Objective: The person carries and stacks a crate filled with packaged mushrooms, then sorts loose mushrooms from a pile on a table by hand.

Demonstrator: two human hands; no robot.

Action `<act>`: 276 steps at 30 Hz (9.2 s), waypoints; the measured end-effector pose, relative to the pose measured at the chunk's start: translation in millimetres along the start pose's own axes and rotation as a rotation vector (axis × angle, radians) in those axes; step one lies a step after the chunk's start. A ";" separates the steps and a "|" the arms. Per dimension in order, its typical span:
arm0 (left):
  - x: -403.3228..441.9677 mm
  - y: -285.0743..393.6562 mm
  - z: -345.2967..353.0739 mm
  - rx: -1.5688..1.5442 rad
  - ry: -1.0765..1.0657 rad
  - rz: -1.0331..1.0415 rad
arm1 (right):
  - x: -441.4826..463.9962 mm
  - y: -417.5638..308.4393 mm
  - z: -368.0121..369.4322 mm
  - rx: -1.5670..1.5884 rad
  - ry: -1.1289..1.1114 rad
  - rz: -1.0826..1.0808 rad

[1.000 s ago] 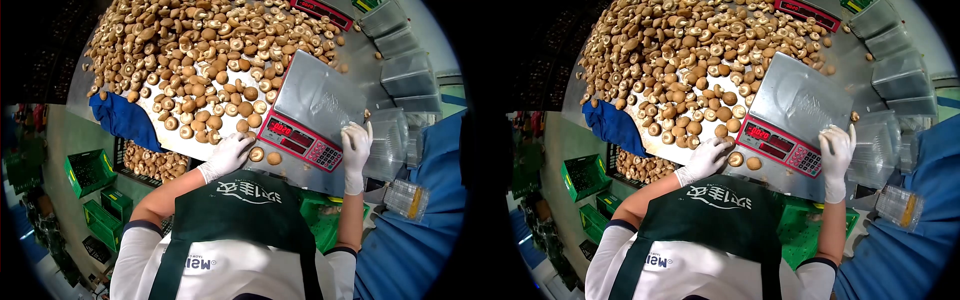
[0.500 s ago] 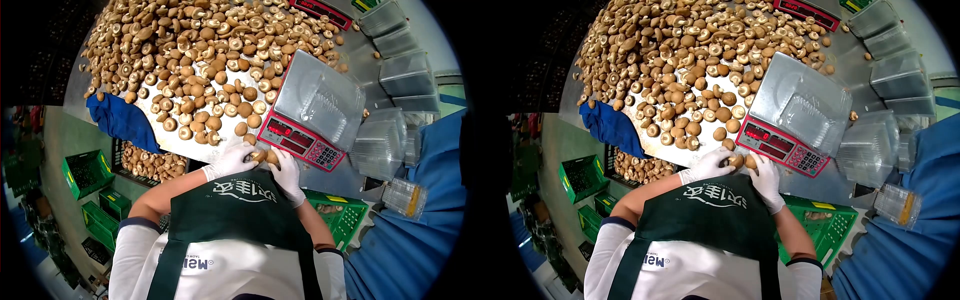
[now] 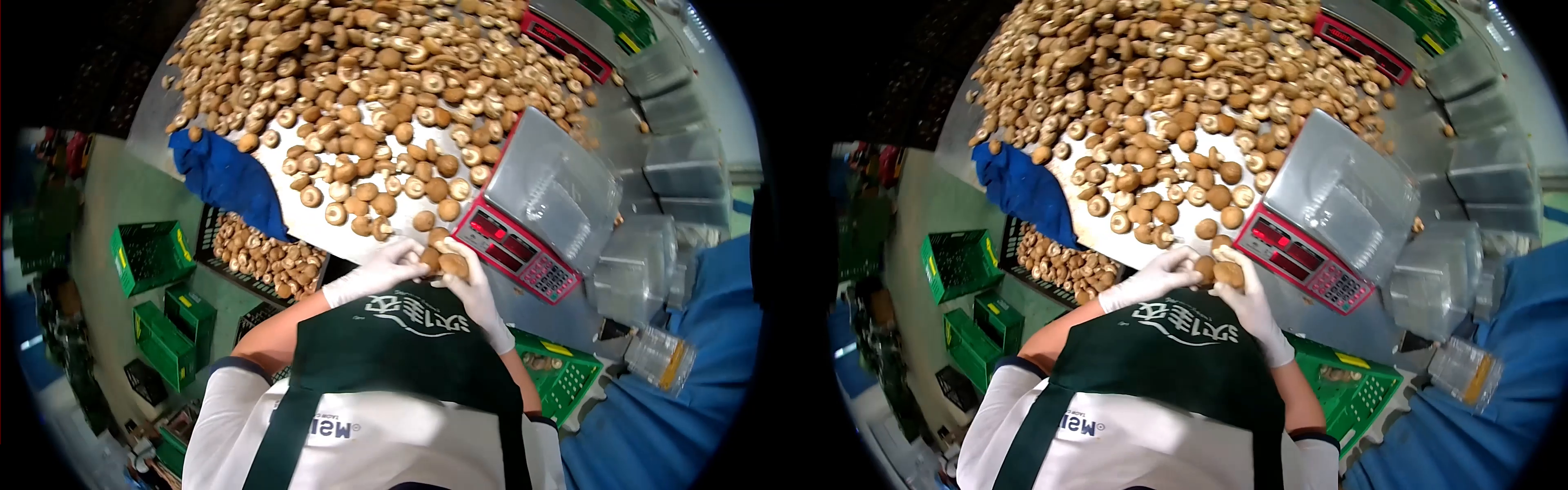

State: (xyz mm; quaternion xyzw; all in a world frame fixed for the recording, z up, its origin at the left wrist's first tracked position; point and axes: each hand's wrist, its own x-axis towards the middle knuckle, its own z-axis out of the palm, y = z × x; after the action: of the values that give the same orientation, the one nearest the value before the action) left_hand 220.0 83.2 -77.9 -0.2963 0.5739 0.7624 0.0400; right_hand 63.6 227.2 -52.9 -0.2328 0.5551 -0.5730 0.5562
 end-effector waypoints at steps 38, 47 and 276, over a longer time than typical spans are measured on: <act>-62.1 -16.7 -55.9 -0.758 0.097 -0.028 | 48.2 -13.0 52.7 -0.033 -0.045 0.184; -189.4 -17.9 -138.3 0.036 1.352 0.351 | 75.2 -27.3 148.7 -0.533 -0.605 -0.031; -30.9 -2.5 -243.0 -1.072 0.471 0.161 | 284.5 0.0 177.8 -1.509 -0.097 -0.539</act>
State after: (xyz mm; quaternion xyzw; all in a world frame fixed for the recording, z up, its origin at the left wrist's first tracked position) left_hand 345.0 -125.7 -104.9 -0.3920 0.1225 0.8603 -0.3020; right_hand 143.1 -94.7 -103.7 -0.6968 0.6926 -0.1469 0.1145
